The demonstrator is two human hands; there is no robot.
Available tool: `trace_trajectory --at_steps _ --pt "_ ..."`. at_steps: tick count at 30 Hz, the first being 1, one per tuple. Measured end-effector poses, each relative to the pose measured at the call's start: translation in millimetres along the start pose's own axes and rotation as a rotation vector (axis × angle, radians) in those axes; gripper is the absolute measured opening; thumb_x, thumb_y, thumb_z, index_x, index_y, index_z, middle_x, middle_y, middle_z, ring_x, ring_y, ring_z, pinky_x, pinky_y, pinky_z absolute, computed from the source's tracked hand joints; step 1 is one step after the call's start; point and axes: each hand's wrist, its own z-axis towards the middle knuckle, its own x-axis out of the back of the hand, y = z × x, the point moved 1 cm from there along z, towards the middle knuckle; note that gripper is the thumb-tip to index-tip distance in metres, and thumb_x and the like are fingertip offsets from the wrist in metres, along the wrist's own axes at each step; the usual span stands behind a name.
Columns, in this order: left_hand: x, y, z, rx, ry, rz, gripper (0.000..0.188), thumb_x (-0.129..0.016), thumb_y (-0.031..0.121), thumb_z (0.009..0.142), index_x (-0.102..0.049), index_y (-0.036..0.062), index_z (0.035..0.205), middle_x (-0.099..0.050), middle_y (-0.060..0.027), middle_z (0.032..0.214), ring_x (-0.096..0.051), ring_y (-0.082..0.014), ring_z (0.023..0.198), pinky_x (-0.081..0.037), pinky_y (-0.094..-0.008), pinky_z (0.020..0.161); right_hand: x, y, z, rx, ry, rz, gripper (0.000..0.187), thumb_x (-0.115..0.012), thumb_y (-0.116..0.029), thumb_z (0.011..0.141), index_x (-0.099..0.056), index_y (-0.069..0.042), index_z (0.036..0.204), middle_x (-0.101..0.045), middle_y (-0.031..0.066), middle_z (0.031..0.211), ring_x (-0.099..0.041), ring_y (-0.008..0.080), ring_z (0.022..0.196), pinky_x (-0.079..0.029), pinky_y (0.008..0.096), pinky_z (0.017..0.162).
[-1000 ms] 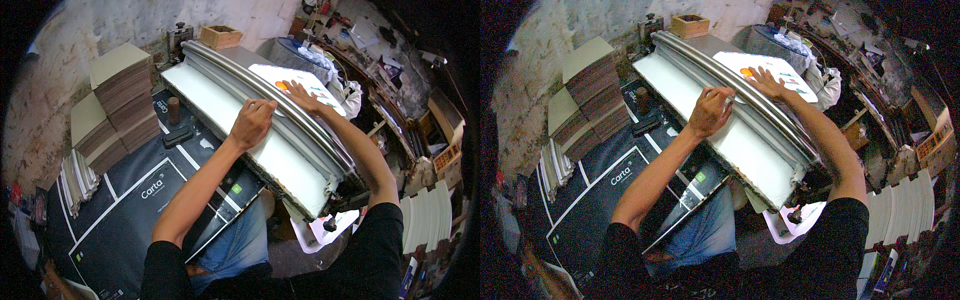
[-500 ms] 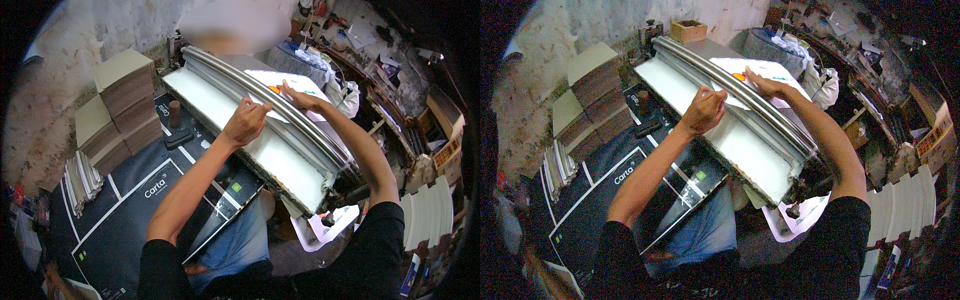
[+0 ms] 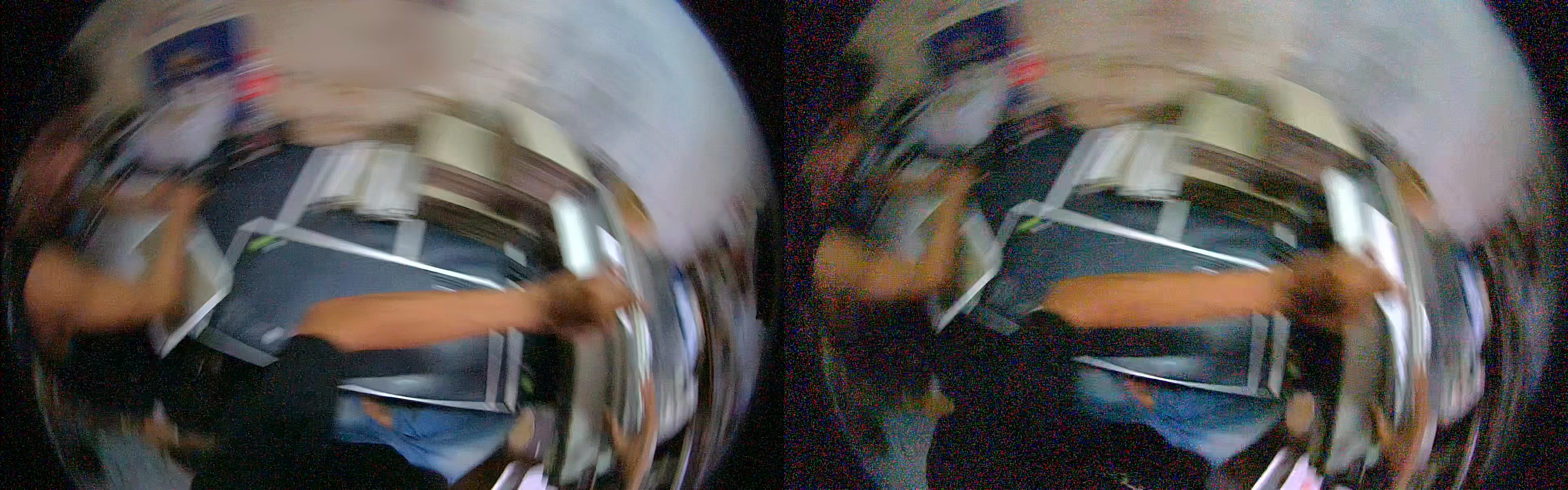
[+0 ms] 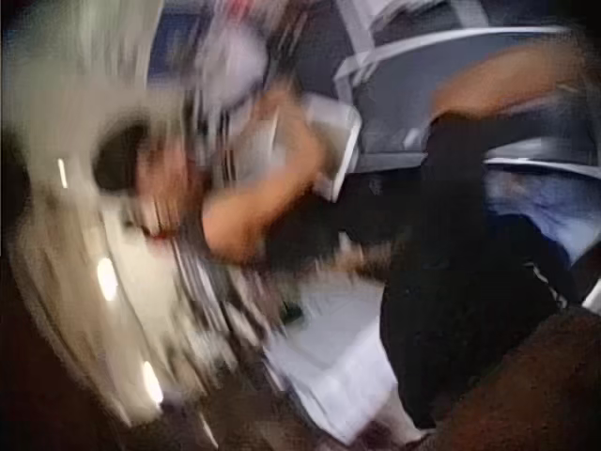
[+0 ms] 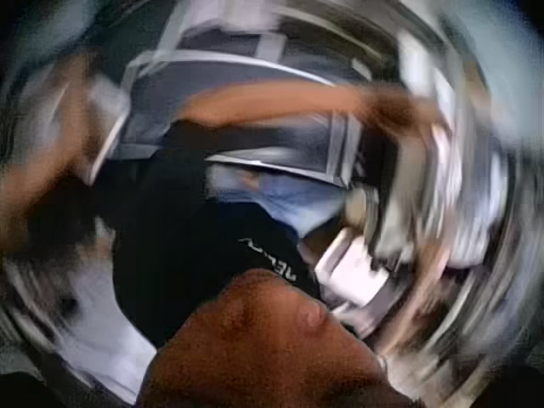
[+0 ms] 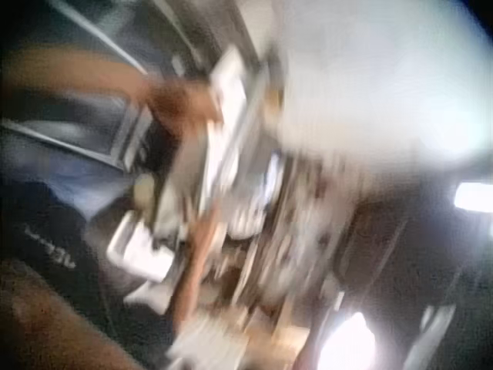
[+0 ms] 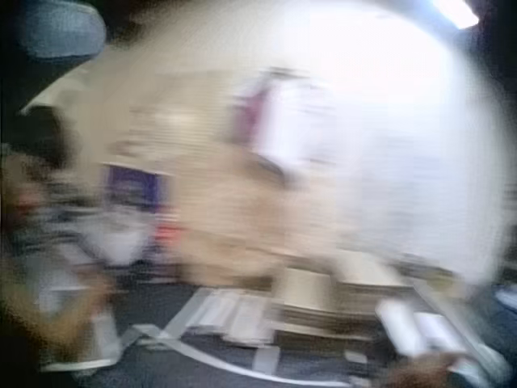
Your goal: The person assembles book covers by applying glue to large white sheets using a roller machine, placing two gray cardboard panels onto the glued surface, and then applying a white spine strip between them.
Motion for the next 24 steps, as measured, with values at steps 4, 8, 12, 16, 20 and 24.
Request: trace_trajectory --at_steps 4,8,12,16,20,24 --pt "32.2 0.0 7.8 -0.137 0.084 -0.085 0.049 -0.071 0.024 0.06 -0.058 0.0035 0.103 -0.062 -0.0163 0.09 -0.065 -0.036 0.087 -0.05 -0.0481 0.088 -66.8 -100.3 88.1 0.135 -0.12 0.176 0.078 -0.081 -0.023 0.08 -0.047 -0.001 0.146 -0.049 0.025 0.146 -0.046 0.0395 0.135 -0.036 0.0505 0.114" --pt "124.2 29.5 -4.7 -0.137 0.177 0.075 0.05 -0.069 0.025 0.065 -0.05 0.0047 0.106 -0.059 -0.0146 0.084 -0.062 -0.0339 0.079 -0.049 -0.0473 0.075 -122.0 -222.5 180.6 0.417 -0.273 0.251 0.072 -0.08 -0.024 0.083 -0.048 0.0 0.144 -0.052 0.0238 0.141 -0.05 0.0372 0.128 -0.039 0.0482 0.108" --pt "172.6 48.8 -22.2 0.081 0.308 0.102 0.057 -0.066 0.011 0.063 -0.043 0.0003 0.114 -0.057 -0.0118 0.073 -0.061 -0.0324 0.063 -0.05 -0.0432 0.062 -123.4 -262.0 211.1 0.53 -0.375 0.244 0.067 -0.078 -0.025 0.086 -0.049 0.001 0.141 -0.055 0.0226 0.136 -0.053 0.0349 0.121 -0.042 0.046 0.103" --pt "269.0 104.8 -32.2 0.342 0.323 -0.147 0.059 -0.065 0.003 0.059 -0.039 -0.0012 0.111 -0.052 -0.0099 0.061 -0.058 -0.0321 0.051 -0.045 -0.041 0.046 -55.3 -189.3 193.1 0.438 -0.485 0.19 0.062 -0.077 -0.026 0.09 -0.05 0.002 0.139 -0.057 0.0214 0.131 -0.056 0.0326 0.114 -0.045 0.0438 0.098" --pt "288.8 67.4 -104.7 0.58 0.141 0.065 0.065 -0.076 0.014 0.058 -0.048 0.0011 0.116 -0.061 -0.0125 0.082 -0.064 -0.0298 0.075 -0.051 -0.0435 0.06 6.7 -148.8 188.8 0.354 -0.685 0.14 0.058 -0.075 -0.027 0.093 -0.052 0.003 0.136 -0.06 0.0203 0.125 -0.059 0.0303 0.107 -0.048 0.0415 0.093" --pt "296.4 34.3 -198.9 1.056 -0.174 0.04 0.059 -0.077 0.017 0.064 -0.058 0.0001 0.117 -0.066 -0.0119 0.092 -0.067 -0.0228 0.078 -0.054 -0.0394 0.063 -139.4 -144.2 224.8 0.307 -0.763 0.593 0.02 -0.068 -0.009 0.077 -0.065 -0.005 0.096 -0.063 0.0013 0.082 -0.059 0.0141 0.071 -0.047 0.0317 0.063"
